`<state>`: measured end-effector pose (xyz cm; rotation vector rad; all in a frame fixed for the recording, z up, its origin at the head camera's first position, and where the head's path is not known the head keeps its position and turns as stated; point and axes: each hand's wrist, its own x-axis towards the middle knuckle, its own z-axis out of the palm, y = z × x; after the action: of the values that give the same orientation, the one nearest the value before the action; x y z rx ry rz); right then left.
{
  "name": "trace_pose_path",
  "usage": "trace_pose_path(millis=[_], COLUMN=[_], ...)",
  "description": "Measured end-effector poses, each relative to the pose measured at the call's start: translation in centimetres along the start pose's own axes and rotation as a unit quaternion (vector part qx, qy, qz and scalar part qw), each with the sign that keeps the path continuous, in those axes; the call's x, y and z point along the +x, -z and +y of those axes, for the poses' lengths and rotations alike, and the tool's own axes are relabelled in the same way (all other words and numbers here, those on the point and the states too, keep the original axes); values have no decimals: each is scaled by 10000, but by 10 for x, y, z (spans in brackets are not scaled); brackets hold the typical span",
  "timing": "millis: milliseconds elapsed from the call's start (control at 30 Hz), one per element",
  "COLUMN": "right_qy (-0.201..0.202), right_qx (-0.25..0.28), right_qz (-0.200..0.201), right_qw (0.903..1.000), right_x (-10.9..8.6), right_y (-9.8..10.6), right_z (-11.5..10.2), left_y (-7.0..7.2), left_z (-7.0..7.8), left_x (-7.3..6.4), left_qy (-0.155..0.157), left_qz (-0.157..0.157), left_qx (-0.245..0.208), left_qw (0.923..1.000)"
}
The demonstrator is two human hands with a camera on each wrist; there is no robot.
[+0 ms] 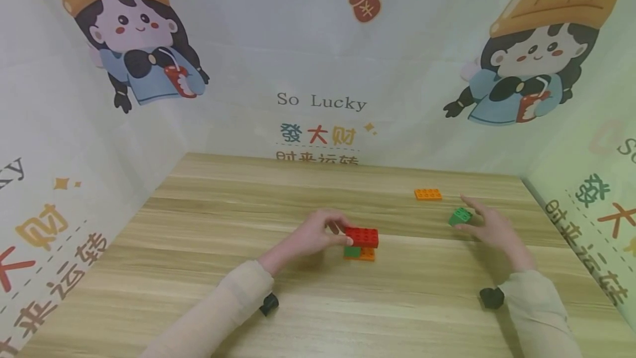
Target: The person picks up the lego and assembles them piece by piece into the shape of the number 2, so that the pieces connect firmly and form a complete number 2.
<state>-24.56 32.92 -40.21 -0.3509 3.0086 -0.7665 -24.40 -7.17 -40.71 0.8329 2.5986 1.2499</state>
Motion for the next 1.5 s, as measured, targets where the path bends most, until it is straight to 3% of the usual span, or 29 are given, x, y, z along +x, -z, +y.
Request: trace_pose_path(millis=[200,567,833,1067,1500], right_qy=[-78,-24,-151,-282,-43], right_qx=[311,267,440,463,561], right_qz=[40,397,370,310,745], right_qw=[9995,9989,9982,9980,9956], right_x=[0,2,3,1,-1], right_y=[-1,-6,-8,-7,-14], right_z=[2,4,4,-2,-26], left_y=[1,1,0,0,-1], left_z=[2,3,1,0,2], left_x=[-1,-3,-2,-2,-3], left_qy=[-30,-7,78,60,116], left_qz=[4,39,15,11,36], left_qx=[-6,-26,-61,-72,-169], left_qw=[10000,10000,10000,10000,9998])
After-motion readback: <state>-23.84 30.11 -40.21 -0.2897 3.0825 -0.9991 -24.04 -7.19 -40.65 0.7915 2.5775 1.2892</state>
